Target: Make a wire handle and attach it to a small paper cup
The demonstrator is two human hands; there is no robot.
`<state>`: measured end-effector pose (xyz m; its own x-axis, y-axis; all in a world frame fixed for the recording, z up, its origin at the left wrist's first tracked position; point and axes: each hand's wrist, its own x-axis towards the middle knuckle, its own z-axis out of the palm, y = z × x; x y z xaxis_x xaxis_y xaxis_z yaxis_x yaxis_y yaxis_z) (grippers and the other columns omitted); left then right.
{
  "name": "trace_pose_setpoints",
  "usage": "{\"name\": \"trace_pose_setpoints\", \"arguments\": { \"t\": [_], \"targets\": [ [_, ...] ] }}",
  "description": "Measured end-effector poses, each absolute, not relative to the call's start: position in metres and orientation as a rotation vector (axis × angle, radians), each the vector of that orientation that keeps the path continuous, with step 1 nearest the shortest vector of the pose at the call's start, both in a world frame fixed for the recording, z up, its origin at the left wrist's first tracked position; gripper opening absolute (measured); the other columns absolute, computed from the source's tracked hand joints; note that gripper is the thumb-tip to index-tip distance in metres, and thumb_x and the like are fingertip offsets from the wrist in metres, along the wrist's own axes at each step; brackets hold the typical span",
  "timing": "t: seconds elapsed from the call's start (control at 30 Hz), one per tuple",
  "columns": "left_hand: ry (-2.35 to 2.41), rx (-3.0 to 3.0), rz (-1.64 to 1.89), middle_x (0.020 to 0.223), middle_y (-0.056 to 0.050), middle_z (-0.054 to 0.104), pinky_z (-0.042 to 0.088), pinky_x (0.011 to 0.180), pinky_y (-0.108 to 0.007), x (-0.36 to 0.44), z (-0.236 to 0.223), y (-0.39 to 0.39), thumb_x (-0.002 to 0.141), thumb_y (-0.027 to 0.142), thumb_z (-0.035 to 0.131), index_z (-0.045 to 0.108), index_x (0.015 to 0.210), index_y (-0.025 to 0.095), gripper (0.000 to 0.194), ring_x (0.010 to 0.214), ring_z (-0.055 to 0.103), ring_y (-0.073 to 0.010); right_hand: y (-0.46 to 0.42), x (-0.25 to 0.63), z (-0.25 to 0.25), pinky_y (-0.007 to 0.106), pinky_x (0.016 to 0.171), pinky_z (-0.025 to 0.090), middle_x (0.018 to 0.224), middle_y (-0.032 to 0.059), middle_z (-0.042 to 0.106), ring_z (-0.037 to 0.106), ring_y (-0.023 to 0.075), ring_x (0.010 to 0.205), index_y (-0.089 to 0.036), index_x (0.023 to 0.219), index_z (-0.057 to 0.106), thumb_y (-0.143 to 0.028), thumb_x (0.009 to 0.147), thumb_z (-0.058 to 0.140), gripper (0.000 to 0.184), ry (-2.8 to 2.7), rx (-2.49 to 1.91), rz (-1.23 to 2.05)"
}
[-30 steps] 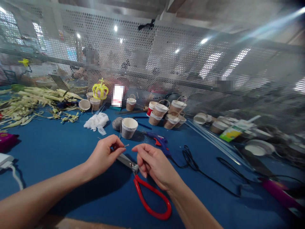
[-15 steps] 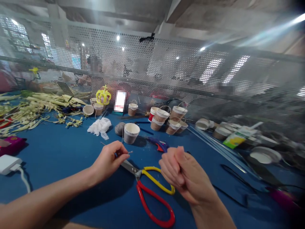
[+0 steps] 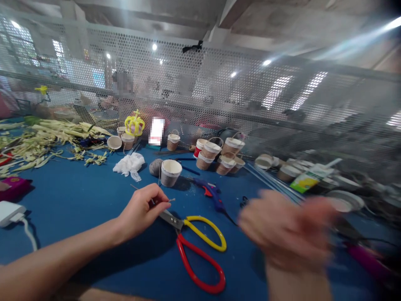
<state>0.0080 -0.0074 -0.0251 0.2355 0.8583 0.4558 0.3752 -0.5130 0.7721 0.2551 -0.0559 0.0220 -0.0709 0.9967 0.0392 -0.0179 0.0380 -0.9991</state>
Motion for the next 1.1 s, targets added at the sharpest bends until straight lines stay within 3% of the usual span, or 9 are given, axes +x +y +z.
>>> {"name": "trace_pose_setpoints", "arguments": {
  "t": [0.07,0.1,0.17,0.37,0.53,0.67,0.83,0.97,1.1],
  "targets": [
    [1.097,2.052,1.242,0.065,0.001,0.053,0.037,0.051,-0.02,0.007,-0.025,-0.008,0.077,0.021,0.055,0.056,0.07,0.015,0.01,0.055,0.046,-0.0087,-0.03,0.219,0.025,0.027,0.045,0.025,0.051,-0.0027,0.05,0.041,0.0083,0.046,-0.019,0.057,0.056,-0.057,0.068,0.059,0.04,-1.373,-1.157,1.234],
    [1.088,2.071,1.239,0.064,0.001,0.053,0.037,0.051,-0.02,0.007,-0.025,-0.009,0.078,0.021,0.054,0.056,0.07,0.015,0.01,0.055,0.046,-0.0088,-0.021,0.203,0.024,0.026,0.046,0.028,0.056,-0.0026,0.052,0.042,0.0091,0.049,-0.02,0.064,0.057,-0.053,0.069,0.06,0.034,-1.551,-1.193,1.174],
    [1.076,2.105,1.223,0.063,0.001,0.052,0.036,0.051,-0.02,0.007,-0.024,-0.01,0.078,0.021,0.053,0.056,0.069,0.015,0.011,0.055,0.046,-0.0091,-0.014,0.183,0.018,0.025,0.048,0.03,0.057,-0.003,0.048,0.041,0.0102,0.051,-0.019,0.069,0.055,-0.05,0.076,0.053,0.032,-1.793,-1.221,1.026],
    [0.993,2.232,1.199,0.064,0.0,0.051,0.037,0.052,-0.02,0.009,-0.025,-0.012,0.08,0.017,0.051,0.052,0.065,0.016,0.016,0.058,0.046,-0.0098,-0.02,0.174,-0.003,0.024,0.05,0.026,0.054,-0.0041,0.037,0.033,0.01,0.053,-0.019,0.055,0.038,-0.04,0.085,0.042,0.037,-2.028,-1.201,0.769],
    [0.972,2.297,1.139,0.064,0.0,0.052,0.037,0.052,-0.02,0.009,-0.023,-0.012,0.08,0.018,0.05,0.054,0.066,0.016,0.014,0.057,0.046,-0.0103,-0.019,0.171,-0.005,0.023,0.05,0.029,0.054,-0.0042,0.038,0.036,0.0094,0.052,-0.019,0.056,0.04,-0.04,0.086,0.04,0.037,-1.963,-1.211,0.876],
    [0.981,2.274,1.111,0.064,-0.001,0.054,0.038,0.054,-0.02,0.009,-0.021,-0.012,0.082,0.017,0.046,0.055,0.069,0.016,0.016,0.058,0.048,-0.0105,-0.017,0.174,-0.006,0.022,0.049,0.033,0.053,-0.0028,0.044,0.042,0.0093,0.049,-0.018,0.057,0.045,-0.054,0.082,0.039,0.044,-1.839,-1.217,1.087],
    [1.029,2.197,1.092,0.063,0.0,0.056,0.037,0.053,-0.02,0.009,-0.02,-0.013,0.082,0.018,0.048,0.056,0.07,0.016,0.015,0.056,0.047,-0.0097,-0.014,0.177,-0.007,0.023,0.044,0.03,0.053,-0.0006,0.049,0.04,0.0095,0.045,-0.017,0.065,0.053,-0.065,0.08,0.028,0.056,-1.706,-1.279,1.17],
    [0.994,2.266,1.1,0.063,-0.001,0.055,0.037,0.054,-0.019,0.009,-0.021,-0.013,0.081,0.016,0.048,0.055,0.068,0.015,0.016,0.058,0.048,-0.01,-0.016,0.174,-0.006,0.022,0.045,0.028,0.048,-0.0042,0.039,0.035,0.0085,0.045,-0.018,0.055,0.044,-0.059,0.081,0.037,0.048,-1.8,-1.304,1.078],
    [1.019,2.335,1.06,0.066,-0.001,0.054,0.037,0.054,-0.019,0.009,-0.023,-0.012,0.081,0.017,0.049,0.056,0.072,0.014,0.012,0.06,0.049,-0.0104,-0.017,0.172,-0.005,0.021,0.048,0.031,0.051,-0.0045,0.042,0.037,0.0084,0.049,-0.018,0.056,0.044,-0.043,0.084,0.042,0.038,-1.835,-1.285,1.029]
  ]
}}
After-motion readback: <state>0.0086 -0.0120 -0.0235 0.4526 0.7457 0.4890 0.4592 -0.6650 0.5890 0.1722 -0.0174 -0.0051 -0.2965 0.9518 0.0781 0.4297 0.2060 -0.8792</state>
